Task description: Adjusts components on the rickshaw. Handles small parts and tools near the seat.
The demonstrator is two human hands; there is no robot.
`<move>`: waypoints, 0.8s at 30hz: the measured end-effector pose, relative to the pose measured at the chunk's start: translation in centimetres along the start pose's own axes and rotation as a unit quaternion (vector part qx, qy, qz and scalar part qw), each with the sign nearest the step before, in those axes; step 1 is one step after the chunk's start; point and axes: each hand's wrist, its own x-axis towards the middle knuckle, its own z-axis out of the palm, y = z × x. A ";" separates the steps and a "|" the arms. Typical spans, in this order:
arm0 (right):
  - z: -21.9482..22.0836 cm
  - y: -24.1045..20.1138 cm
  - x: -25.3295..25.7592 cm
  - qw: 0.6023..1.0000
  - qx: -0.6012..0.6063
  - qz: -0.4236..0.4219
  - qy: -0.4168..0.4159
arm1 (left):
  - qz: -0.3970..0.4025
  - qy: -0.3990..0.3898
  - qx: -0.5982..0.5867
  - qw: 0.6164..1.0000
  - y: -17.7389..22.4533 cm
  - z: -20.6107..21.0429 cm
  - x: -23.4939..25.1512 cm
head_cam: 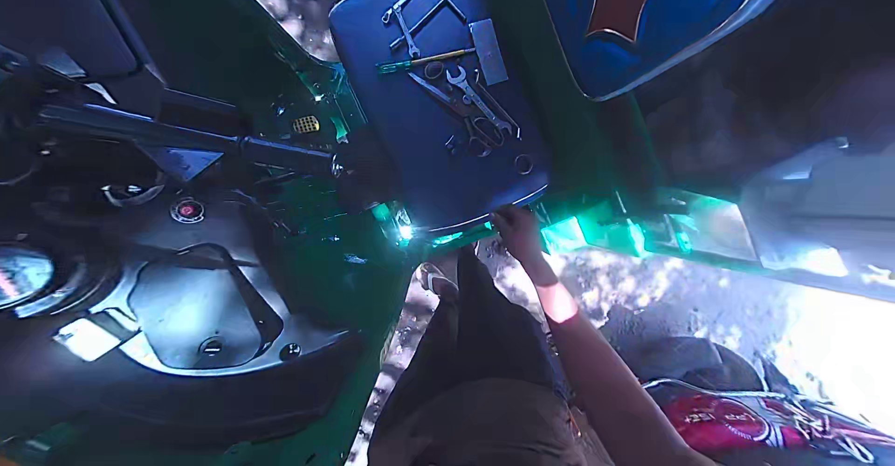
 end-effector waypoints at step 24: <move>-0.4 -14.6 33.3 0.974 -0.113 -0.183 -0.064 | 0.165 0.518 0.386 0.746 24.1 -22.3 24.5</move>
